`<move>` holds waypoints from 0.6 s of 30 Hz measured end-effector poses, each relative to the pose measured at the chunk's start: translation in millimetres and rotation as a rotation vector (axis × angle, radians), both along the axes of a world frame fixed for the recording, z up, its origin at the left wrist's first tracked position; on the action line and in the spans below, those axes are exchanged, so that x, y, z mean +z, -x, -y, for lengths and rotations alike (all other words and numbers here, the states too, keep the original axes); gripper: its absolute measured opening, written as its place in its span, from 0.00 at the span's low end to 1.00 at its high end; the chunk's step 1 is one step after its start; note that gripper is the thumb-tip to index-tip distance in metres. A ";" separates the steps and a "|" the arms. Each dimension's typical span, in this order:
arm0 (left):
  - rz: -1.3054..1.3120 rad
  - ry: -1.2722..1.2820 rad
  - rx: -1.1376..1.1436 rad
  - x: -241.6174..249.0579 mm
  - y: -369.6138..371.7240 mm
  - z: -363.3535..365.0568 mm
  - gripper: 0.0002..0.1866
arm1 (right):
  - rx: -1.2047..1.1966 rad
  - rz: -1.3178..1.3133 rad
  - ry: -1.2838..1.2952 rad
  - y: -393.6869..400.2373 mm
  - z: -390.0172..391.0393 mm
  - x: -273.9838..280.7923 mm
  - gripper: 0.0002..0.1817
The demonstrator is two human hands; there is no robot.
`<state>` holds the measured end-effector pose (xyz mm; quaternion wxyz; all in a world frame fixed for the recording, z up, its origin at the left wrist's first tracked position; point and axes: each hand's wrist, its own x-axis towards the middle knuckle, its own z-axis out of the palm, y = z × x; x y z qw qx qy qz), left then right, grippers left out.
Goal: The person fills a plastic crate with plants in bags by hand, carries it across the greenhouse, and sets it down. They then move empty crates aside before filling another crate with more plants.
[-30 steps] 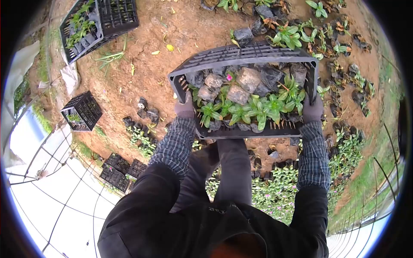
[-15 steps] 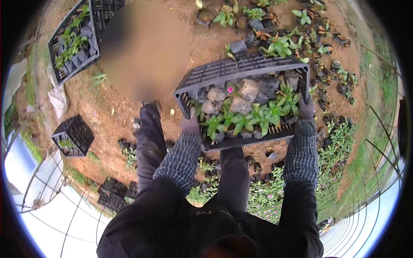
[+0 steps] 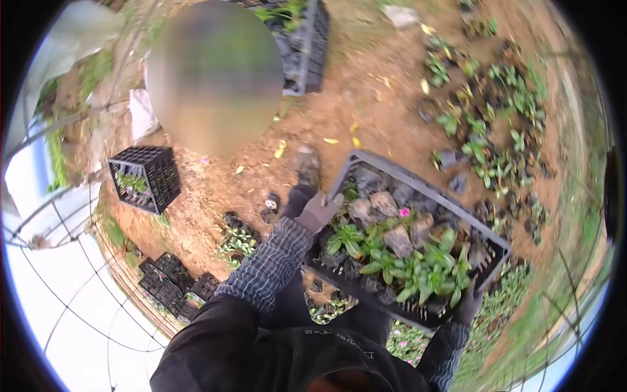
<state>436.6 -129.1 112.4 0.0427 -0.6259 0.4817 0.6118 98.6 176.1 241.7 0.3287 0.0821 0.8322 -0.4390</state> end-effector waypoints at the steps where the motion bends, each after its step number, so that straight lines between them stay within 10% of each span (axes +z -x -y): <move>1: 0.000 -0.033 0.004 34.7 4.6 26.0 0.26 | -0.025 0.047 -0.010 -6.0 6.6 7.4 0.20; 5: 0.118 0.054 -0.128 140.3 -26.2 106.9 0.24 | -0.035 0.042 -0.035 -40.1 73.2 47.5 0.21; 18: -0.148 0.173 0.859 256.3 -216.4 311.4 0.19 | 0.952 -0.445 0.244 -73.3 571.1 118.4 0.16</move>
